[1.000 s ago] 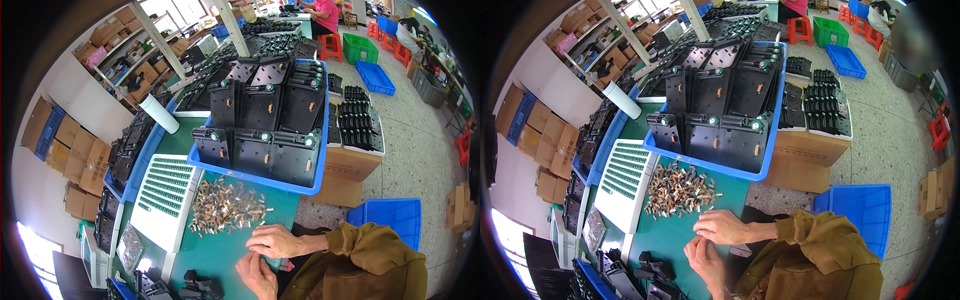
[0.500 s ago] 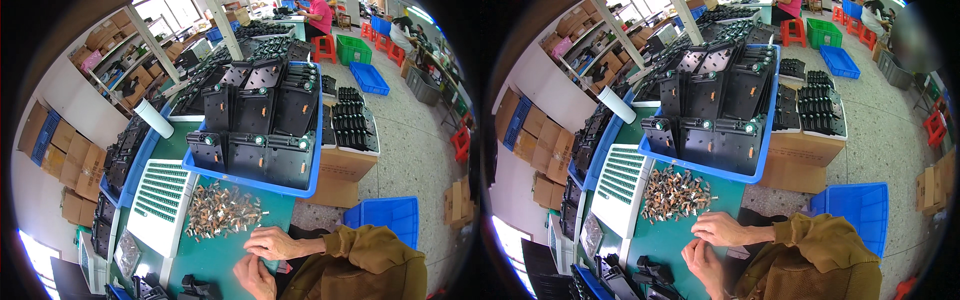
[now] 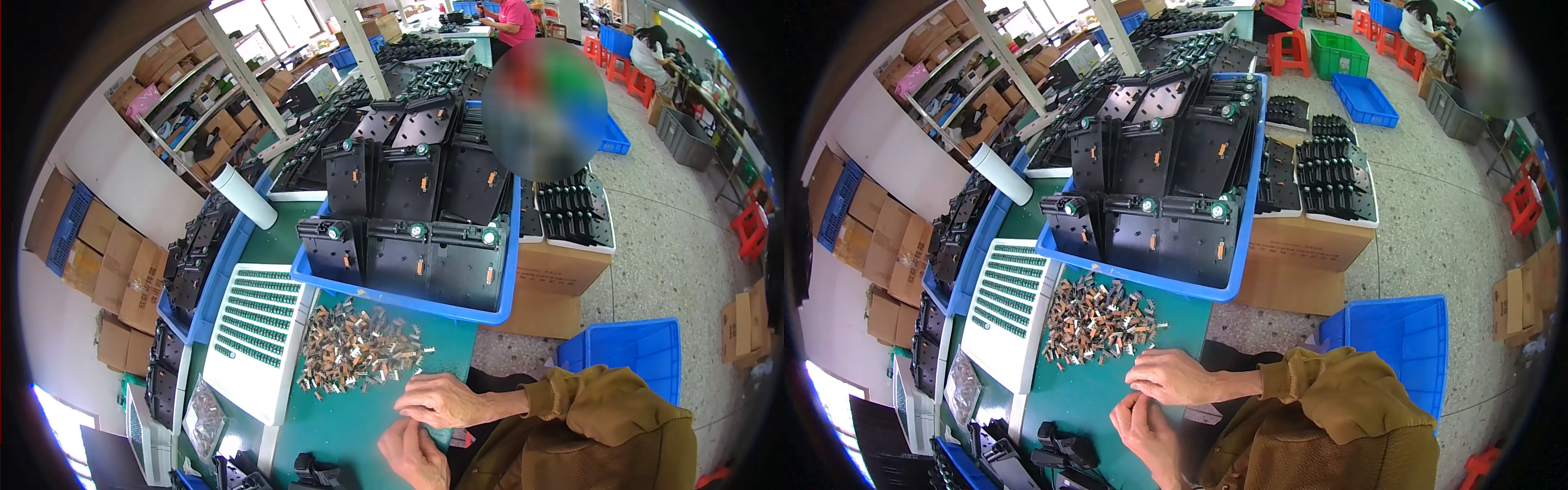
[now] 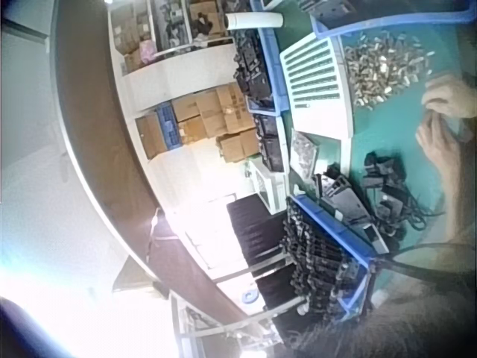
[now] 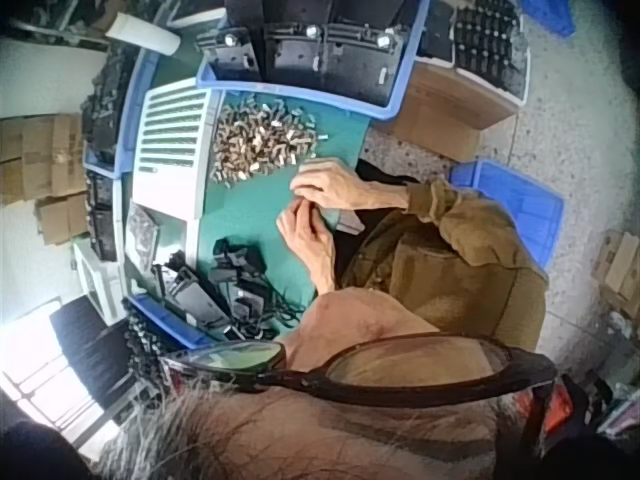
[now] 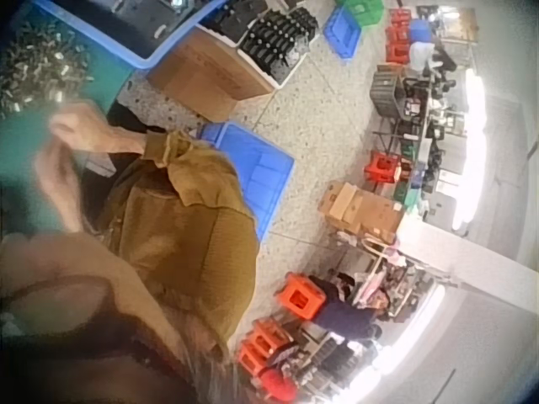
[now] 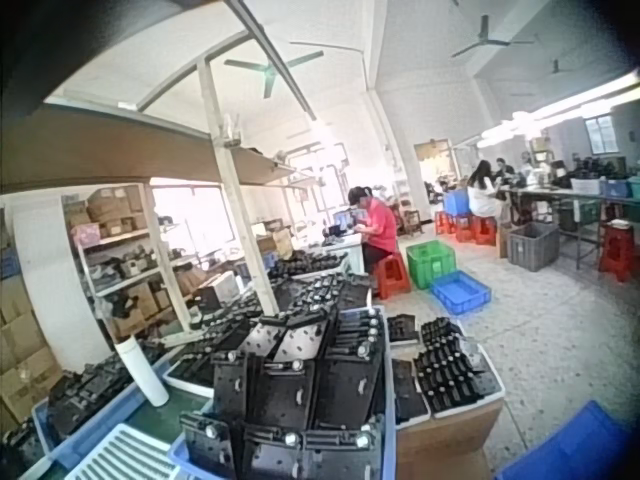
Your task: The person assembles speaker modules into plastic housings by hand at a workbench.
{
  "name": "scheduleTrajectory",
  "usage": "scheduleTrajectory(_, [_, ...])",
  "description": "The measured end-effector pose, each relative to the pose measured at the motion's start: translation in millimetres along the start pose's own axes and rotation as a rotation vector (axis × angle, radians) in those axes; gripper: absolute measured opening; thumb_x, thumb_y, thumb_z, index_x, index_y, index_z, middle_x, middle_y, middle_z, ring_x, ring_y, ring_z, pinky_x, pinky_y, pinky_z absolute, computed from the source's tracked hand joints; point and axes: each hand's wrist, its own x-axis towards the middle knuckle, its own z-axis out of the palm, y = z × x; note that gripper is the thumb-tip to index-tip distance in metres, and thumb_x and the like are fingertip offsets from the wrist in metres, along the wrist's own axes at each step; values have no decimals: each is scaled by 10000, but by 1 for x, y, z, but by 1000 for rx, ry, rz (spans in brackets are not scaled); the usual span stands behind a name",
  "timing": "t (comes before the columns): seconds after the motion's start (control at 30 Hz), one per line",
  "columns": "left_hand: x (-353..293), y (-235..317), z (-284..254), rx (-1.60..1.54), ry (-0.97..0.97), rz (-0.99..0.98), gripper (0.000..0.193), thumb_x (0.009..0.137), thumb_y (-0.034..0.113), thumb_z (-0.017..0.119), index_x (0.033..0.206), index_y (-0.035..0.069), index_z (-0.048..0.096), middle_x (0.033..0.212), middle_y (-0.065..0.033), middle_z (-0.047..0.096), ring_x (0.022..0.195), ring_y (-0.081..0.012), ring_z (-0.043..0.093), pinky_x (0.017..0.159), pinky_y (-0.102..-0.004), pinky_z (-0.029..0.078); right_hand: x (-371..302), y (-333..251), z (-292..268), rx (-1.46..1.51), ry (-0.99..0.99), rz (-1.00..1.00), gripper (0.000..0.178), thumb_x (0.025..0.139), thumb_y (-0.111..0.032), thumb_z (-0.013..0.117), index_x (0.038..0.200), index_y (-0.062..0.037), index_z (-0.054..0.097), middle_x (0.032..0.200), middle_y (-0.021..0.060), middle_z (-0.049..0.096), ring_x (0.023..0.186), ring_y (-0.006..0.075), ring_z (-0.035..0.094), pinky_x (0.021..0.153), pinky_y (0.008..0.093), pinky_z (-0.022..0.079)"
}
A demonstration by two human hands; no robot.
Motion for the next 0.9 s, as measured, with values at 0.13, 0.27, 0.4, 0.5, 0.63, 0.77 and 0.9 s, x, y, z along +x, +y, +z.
scheduleTrajectory(0.13, [-3, 1, 1, -26, 9, -2, 206, 776, -34, 607, 969, -18, 675, 972, -129, 614, 914, -332, 533, 804, -417, 443, -3, -1, -1, 0, 8, 1, 86, 828, -78, 670, 896, -27, 657, 823, 62, 630, 800, 245, 611, 679, 365, 513])
scheduleTrajectory(0.27, [-5, 5, 2, -36, 25, -24, 191, 773, -40, 611, 951, -23, 676, 965, -130, 616, 914, -334, 537, 797, -419, 445, -4, -3, -3, -5, -1, 7, 87, 823, -75, 673, 894, -24, 663, 823, 60, 633, 808, 246, 614, 683, 364, 516])
scheduleTrajectory(0.4, [-3, -7, 2, -37, 14, -19, 196, 755, -56, 620, 937, -14, 679, 970, -134, 622, 917, -339, 557, 808, -424, 448, 2, 0, -1, 16, 24, -39, 150, 772, -8, 723, 917, -16, 687, 812, 79, 647, 736, 245, 618, 618, 347, 511])
scheduleTrajectory(0.5, [6, -2, 4, -76, 31, -15, 171, 758, -51, 636, 917, -4, 679, 952, -125, 625, 898, -328, 559, 806, -403, 454, 7, -5, -8, 7, 57, 5, 152, 736, 32, 724, 880, -11, 696, 772, 88, 635, 684, 246, 613, 591, 342, 495])
scheduleTrajectory(0.63, [6, -9, 4, -114, 26, -19, 275, 705, -65, 635, 973, -14, 668, 1038, -121, 620, 971, -328, 569, 850, -422, 446, 15, -12, -7, -22, 22, 66, 120, 757, 19, 702, 867, -27, 685, 732, 96, 606, 660, 260, 598, 574, 355, 477])
scheduleTrajectory(0.77, [0, -11, 0, -122, 5, -57, 320, 698, -69, 625, 1012, -15, 651, 1085, -120, 590, 1030, -318, 546, 884, -419, 436, 15, -13, -6, 36, -39, 134, 141, 758, 40, 697, 889, -10, 685, 722, 82, 602, 623, 214, 567, 548, 311, 449])
scheduleTrajectory(0.9, [-4, -10, -1, -154, -13, -59, 334, 699, -65, 623, 1029, -14, 642, 1114, -113, 571, 1059, -314, 523, 902, -430, 426, 16, -18, -12, 70, -125, 241, 129, 789, 29, 697, 913, -4, 685, 749, 68, 613, 639, 158, 581, 541, 280, 454])
